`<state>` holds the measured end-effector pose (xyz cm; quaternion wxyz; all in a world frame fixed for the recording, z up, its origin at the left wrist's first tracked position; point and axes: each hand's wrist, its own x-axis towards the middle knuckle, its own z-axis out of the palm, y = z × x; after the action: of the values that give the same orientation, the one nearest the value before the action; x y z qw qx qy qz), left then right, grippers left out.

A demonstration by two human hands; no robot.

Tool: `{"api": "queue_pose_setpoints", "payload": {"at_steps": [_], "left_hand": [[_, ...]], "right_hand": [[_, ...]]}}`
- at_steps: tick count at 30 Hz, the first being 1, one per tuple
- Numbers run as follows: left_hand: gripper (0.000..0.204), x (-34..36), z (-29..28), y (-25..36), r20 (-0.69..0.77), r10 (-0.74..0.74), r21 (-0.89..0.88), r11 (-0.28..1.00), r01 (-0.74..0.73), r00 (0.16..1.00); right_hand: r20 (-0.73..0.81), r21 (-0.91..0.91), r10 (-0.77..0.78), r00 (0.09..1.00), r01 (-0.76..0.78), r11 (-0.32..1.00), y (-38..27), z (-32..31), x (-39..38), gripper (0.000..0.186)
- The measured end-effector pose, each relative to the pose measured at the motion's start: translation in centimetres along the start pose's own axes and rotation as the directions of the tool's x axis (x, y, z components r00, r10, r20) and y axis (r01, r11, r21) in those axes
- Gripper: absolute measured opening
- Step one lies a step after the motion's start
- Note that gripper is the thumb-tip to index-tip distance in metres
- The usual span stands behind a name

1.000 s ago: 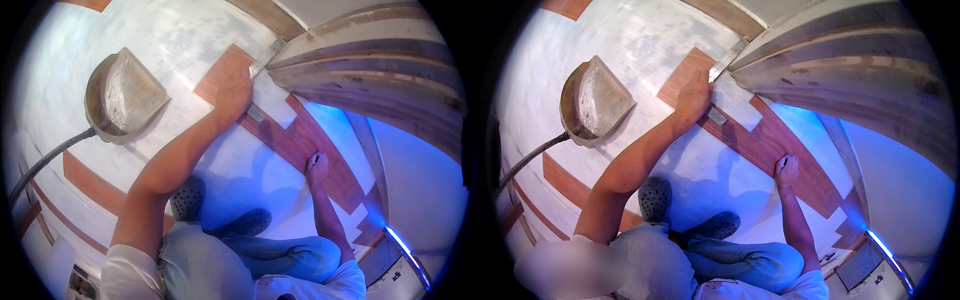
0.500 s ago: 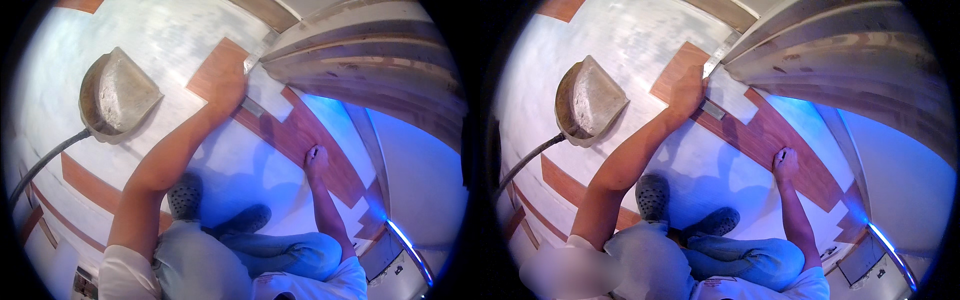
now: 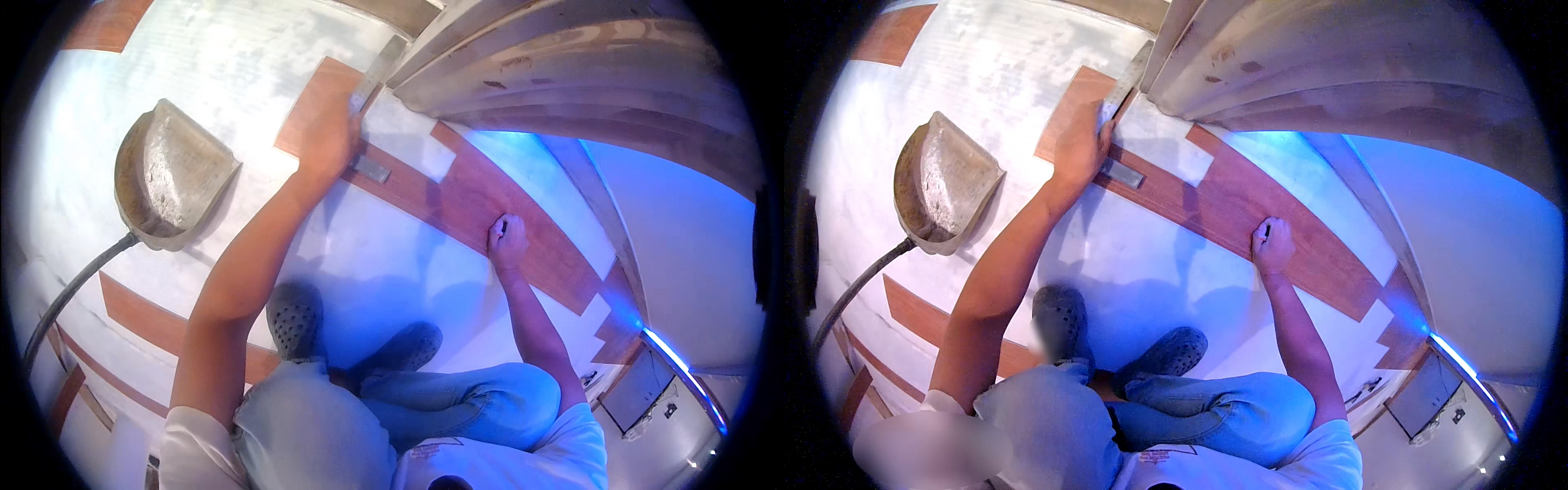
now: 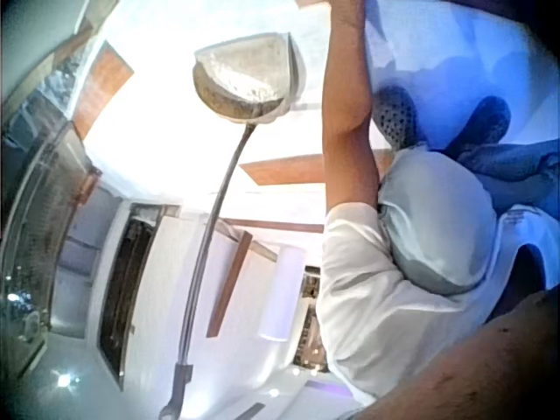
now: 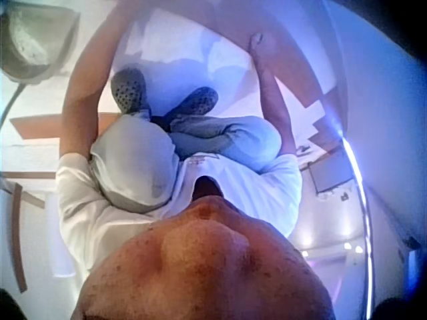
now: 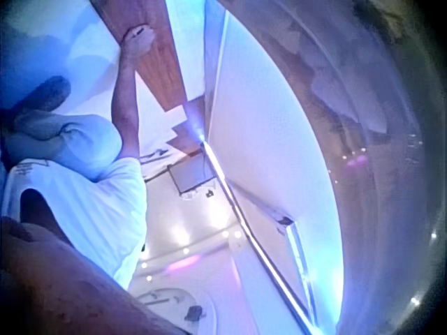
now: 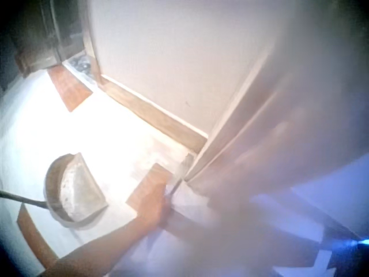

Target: The person places a wooden board on the floor, uses an L-square and a pencil to mark cut lines, and then carries the board over to a table saw.

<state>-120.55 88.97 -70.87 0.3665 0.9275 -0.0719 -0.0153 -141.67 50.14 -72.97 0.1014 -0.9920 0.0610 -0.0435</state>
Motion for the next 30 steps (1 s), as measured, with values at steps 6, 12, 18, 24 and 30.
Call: {"api": "queue_pose_setpoints", "payload": {"at_steps": [6, 12, 18, 24, 30], "left_hand": [[0.037, -6.7, -3.0, -0.8, 0.076, -0.172, -0.016, 0.985, 0.173, 0.982], [0.040, -8.0, -3.2, -1.4, 0.077, -0.136, 0.064, 0.989, 0.131, 0.988], [0.042, -7.7, -2.7, -0.2, 0.086, -0.148, 0.165, 0.977, 0.132, 0.985], [0.040, -8.0, -2.2, -0.3, 0.048, -0.092, 0.190, 0.978, 0.082, 0.995], [0.042, -7.9, -2.2, -0.4, 0.068, -0.129, 0.207, 0.972, 0.113, 0.989]], "right_hand": [[-0.063, 0.013, -0.052, 0.997, 0.053, 0.999, 0.8, 0.3, -0.2, 0.006], [-0.022, -0.010, -0.057, 0.998, 0.057, 0.998, -0.1, -0.1, 0.2, 0.006], [-0.103, 0.044, -0.060, 0.993, 0.065, 0.997, 0.1, 0.2, 0.0, 0.005], [-0.053, -0.016, -0.042, 0.998, 0.041, 0.999, 0.5, 0.3, -0.2, 0.005], [-0.057, 0.027, -0.050, 0.997, 0.052, 0.998, -0.5, -0.2, 0.2, 0.006]]}}
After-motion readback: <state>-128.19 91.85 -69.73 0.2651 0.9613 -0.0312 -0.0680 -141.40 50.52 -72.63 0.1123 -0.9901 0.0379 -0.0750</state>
